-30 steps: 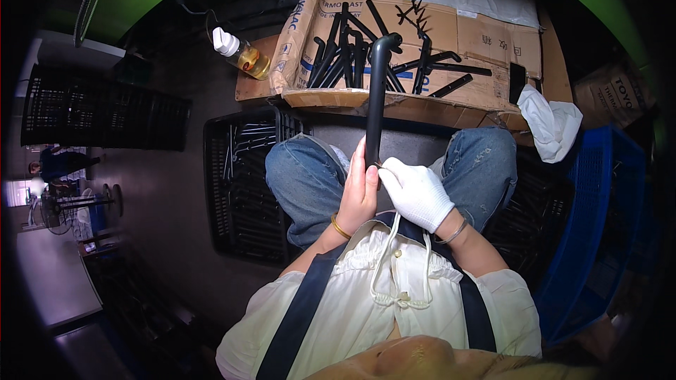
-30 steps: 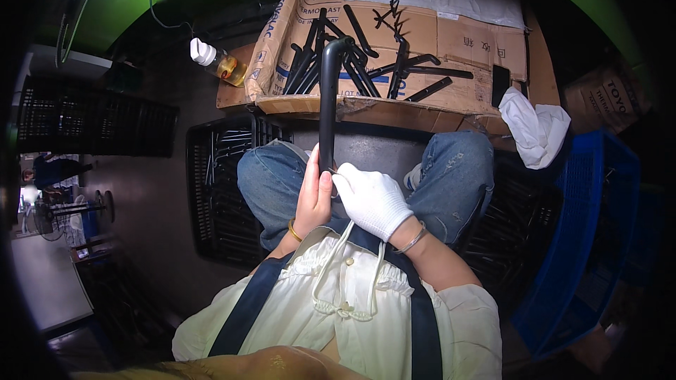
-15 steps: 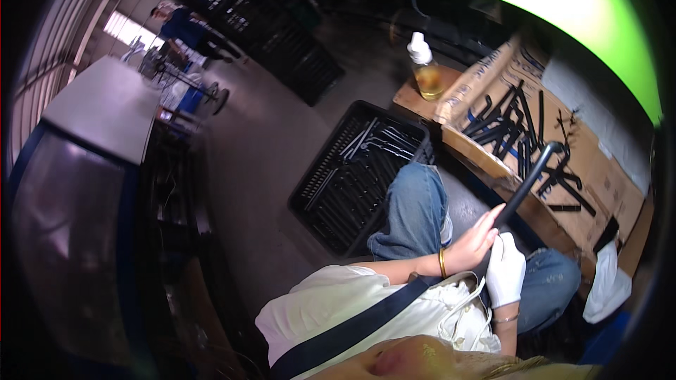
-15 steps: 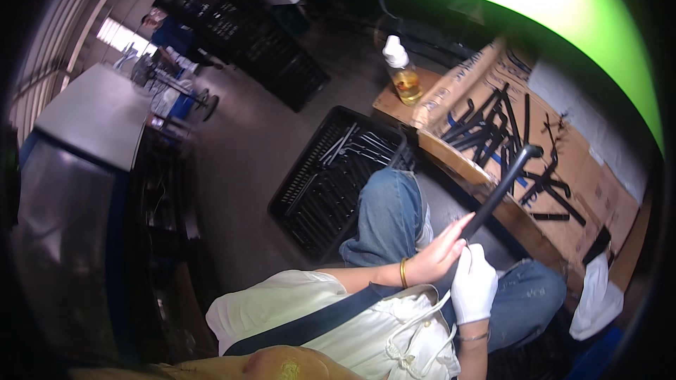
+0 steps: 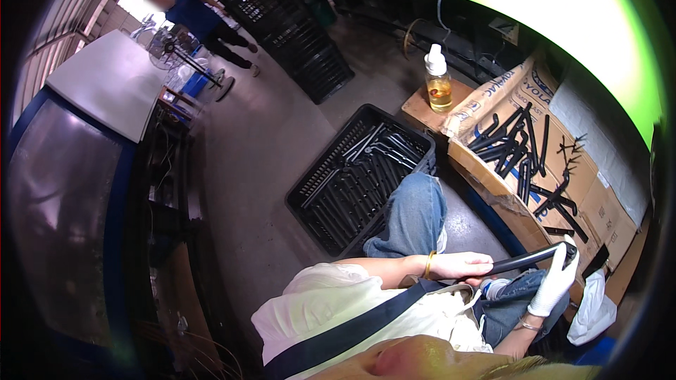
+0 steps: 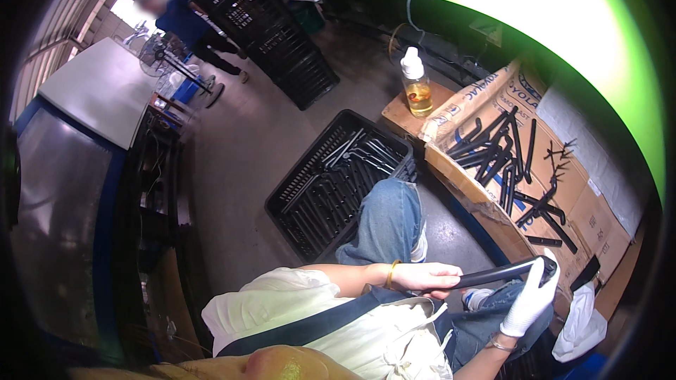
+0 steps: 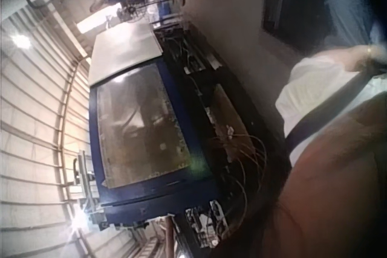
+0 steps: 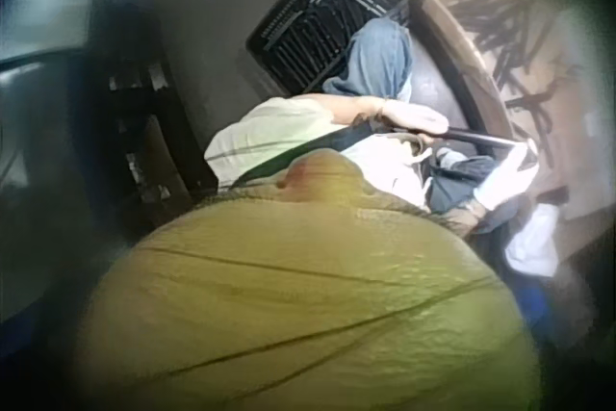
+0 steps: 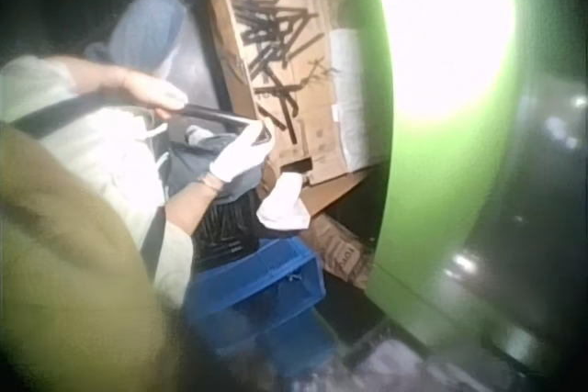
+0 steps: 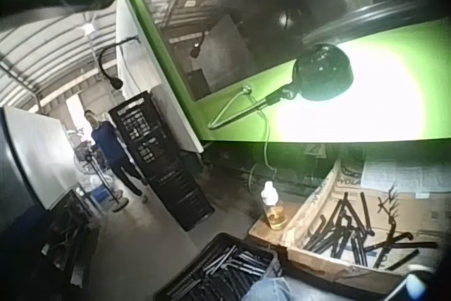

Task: Inspecting and assembling black plastic components on a production line.

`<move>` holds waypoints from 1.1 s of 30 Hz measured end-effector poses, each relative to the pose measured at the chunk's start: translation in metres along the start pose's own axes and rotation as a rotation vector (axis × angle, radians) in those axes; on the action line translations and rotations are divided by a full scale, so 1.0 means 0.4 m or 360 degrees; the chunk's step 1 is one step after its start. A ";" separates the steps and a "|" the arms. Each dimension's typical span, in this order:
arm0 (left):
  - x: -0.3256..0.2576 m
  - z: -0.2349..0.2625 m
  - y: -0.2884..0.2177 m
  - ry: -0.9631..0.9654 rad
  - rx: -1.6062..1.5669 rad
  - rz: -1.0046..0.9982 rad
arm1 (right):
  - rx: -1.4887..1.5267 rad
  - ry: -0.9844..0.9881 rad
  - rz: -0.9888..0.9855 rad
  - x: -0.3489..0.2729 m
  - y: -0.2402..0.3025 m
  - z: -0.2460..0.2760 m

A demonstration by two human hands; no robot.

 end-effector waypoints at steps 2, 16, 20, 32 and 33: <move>0.006 0.007 0.008 0.0123 0.0101 0.0051 | -0.0030 -0.0032 -0.0053 -0.009 -0.035 0.003; 0.020 0.081 -0.096 -0.0428 0.0245 -0.0204 | -0.0039 0.0530 0.0078 -0.114 0.047 -0.144; 0.028 0.025 -0.061 -0.0107 -0.0088 0.0238 | 0.0146 0.0737 0.0014 -0.100 0.061 -0.164; 0.008 0.037 -0.072 -0.0375 0.0298 -0.0106 | -0.0412 0.0717 0.0350 -0.143 0.078 -0.141; 0.004 0.036 -0.075 -0.0365 0.0301 -0.0057 | -0.0573 0.0685 0.0517 -0.150 0.117 -0.140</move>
Point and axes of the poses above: each hand's wrist, its own x-axis towards the middle knuckle, its own z-axis out of the back of the hand, y = z × x, the point moved 6 cm from there along x, towards the middle knuckle, and after that the axes turned 9 degrees about y, right-handed, at the moved point
